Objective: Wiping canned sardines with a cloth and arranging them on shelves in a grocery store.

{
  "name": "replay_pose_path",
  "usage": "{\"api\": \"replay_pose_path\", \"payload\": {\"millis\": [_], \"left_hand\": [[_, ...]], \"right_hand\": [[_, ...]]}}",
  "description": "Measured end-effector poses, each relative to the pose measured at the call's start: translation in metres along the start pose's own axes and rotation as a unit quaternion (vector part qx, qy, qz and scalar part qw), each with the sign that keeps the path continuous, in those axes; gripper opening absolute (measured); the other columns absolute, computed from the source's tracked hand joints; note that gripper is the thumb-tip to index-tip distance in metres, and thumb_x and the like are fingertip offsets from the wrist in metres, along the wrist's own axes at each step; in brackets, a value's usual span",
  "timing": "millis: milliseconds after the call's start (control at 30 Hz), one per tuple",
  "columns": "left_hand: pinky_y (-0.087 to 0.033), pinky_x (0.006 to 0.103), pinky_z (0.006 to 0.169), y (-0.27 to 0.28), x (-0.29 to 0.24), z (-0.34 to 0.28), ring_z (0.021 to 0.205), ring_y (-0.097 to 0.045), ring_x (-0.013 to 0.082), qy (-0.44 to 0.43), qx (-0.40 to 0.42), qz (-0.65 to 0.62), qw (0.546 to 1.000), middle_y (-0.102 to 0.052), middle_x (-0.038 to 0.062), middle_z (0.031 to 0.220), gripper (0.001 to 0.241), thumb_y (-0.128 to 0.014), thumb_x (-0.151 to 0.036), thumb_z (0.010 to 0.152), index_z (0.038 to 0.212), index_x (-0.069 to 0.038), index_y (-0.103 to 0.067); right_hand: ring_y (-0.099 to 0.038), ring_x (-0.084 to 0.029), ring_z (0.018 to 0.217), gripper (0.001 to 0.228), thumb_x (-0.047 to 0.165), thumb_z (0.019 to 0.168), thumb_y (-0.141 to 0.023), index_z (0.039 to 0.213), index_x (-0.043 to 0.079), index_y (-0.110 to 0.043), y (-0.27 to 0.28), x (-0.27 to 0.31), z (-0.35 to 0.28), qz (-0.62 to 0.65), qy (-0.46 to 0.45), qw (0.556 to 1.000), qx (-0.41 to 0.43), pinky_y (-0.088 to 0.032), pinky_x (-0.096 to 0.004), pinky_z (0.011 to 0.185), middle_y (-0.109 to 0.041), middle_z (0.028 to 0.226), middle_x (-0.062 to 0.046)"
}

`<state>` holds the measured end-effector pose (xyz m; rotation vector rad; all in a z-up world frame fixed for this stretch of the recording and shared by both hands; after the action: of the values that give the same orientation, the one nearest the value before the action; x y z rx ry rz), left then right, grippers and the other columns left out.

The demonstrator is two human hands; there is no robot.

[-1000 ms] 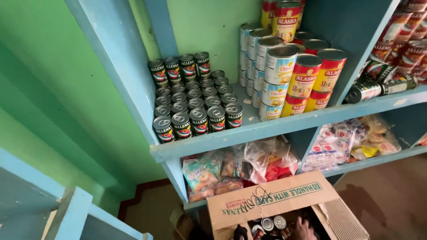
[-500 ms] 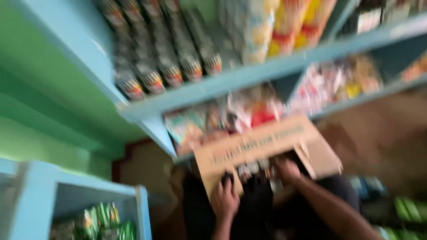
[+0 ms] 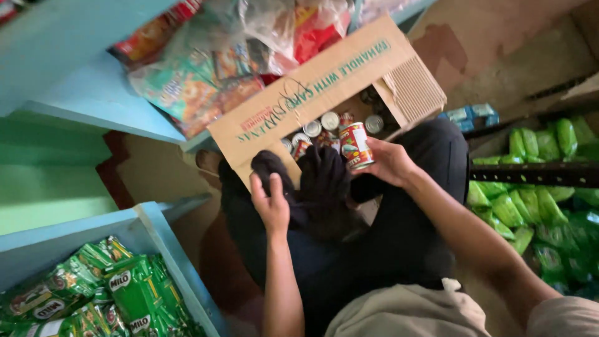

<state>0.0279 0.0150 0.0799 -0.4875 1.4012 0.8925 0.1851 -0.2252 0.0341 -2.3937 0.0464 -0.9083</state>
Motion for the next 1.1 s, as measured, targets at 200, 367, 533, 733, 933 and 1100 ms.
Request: {"api": "replay_pose_path", "payload": {"millis": [200, 367, 533, 733, 933, 1100], "left_hand": [[-0.056, 0.0370, 0.068, -0.044, -0.108, -0.033, 0.075, -0.069, 0.0308, -0.220, 0.173, 0.029, 0.960, -0.068, 0.007, 0.085, 0.016, -0.073, -0.026, 0.092, 0.084, -0.013, -0.070], [-0.053, 0.0320, 0.057, -0.050, -0.080, -0.027, 0.061, -0.061, 0.0233, -0.345, 0.144, 0.179, 0.910, -0.056, -0.001, 0.076, 0.026, -0.064, -0.026, 0.095, 0.071, -0.017, -0.067], [-0.053, 0.0406, 0.058, -0.019, 0.008, 0.021, 0.068, -0.067, 0.0330, -0.150, 0.000, 0.280, 0.948, -0.061, 0.006, 0.075, 0.018, -0.071, -0.030, 0.094, 0.085, -0.016, -0.066], [-0.054, 0.0335, 0.053, -0.025, 0.051, 0.002, 0.061, -0.068, 0.0223, -0.171, -0.043, 0.402, 0.899, -0.060, -0.005, 0.081, 0.014, -0.069, -0.040, 0.092, 0.088, -0.027, -0.066], [-0.053, 0.0315, 0.050, -0.026, 0.046, 0.002, 0.055, -0.064, 0.0208, -0.195, -0.072, 0.404, 0.891, -0.052, -0.005, 0.076, 0.010, -0.067, -0.037, 0.093, 0.093, -0.027, -0.070], [-0.053, 0.0304, 0.051, -0.026, 0.049, 0.001, 0.057, -0.065, 0.0216, -0.194, -0.083, 0.399, 0.892, -0.053, -0.004, 0.076, 0.010, -0.069, -0.036, 0.092, 0.090, -0.026, -0.070]], "right_hand": [[-0.076, -0.039, 0.083, 0.080, 0.066, 0.096, -0.050, 0.128, -0.006, -0.062, -0.008, -0.055, -0.003, 0.112, 0.000, 0.990, 0.083, -0.063, -0.056, 0.071, -0.071, 0.107, -0.031], [-0.075, -0.032, 0.083, 0.067, 0.060, 0.092, -0.069, 0.119, -0.002, -0.067, 0.000, -0.072, 0.006, 0.082, -0.038, 0.994, -0.058, -0.064, -0.048, 0.076, -0.073, 0.104, -0.019], [-0.067, -0.051, 0.103, 0.063, 0.065, 0.088, -0.072, 0.119, 0.013, -0.053, -0.018, 0.012, 0.028, -0.622, 0.124, 0.766, -0.110, -0.051, -0.062, 0.091, -0.070, 0.100, -0.030], [-0.072, -0.042, 0.104, 0.076, 0.067, 0.073, -0.078, 0.126, 0.017, -0.055, 0.053, -0.001, 0.151, -0.778, 0.037, 0.613, -0.131, -0.058, -0.056, 0.086, -0.072, 0.107, -0.018], [-0.074, -0.043, 0.098, 0.047, 0.033, 0.071, -0.079, 0.107, 0.002, -0.077, 0.031, 0.023, 0.143, -0.775, 0.032, 0.615, -0.144, -0.061, -0.057, 0.081, -0.076, 0.098, -0.024], [-0.068, -0.048, 0.105, 0.062, 0.035, 0.082, -0.083, 0.121, -0.001, -0.052, 0.048, 0.040, 0.164, -0.696, 0.166, 0.652, -0.251, -0.058, -0.058, 0.087, -0.065, 0.111, -0.028]]}}
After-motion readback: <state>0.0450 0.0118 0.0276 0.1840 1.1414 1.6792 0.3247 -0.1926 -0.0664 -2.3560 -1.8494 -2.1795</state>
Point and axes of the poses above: each hand's wrist, its own z-axis towards the middle knuckle, its own y-axis out of the back of the hand, x = y × z, the point moved 5 cm from there along z, towards the middle knuckle
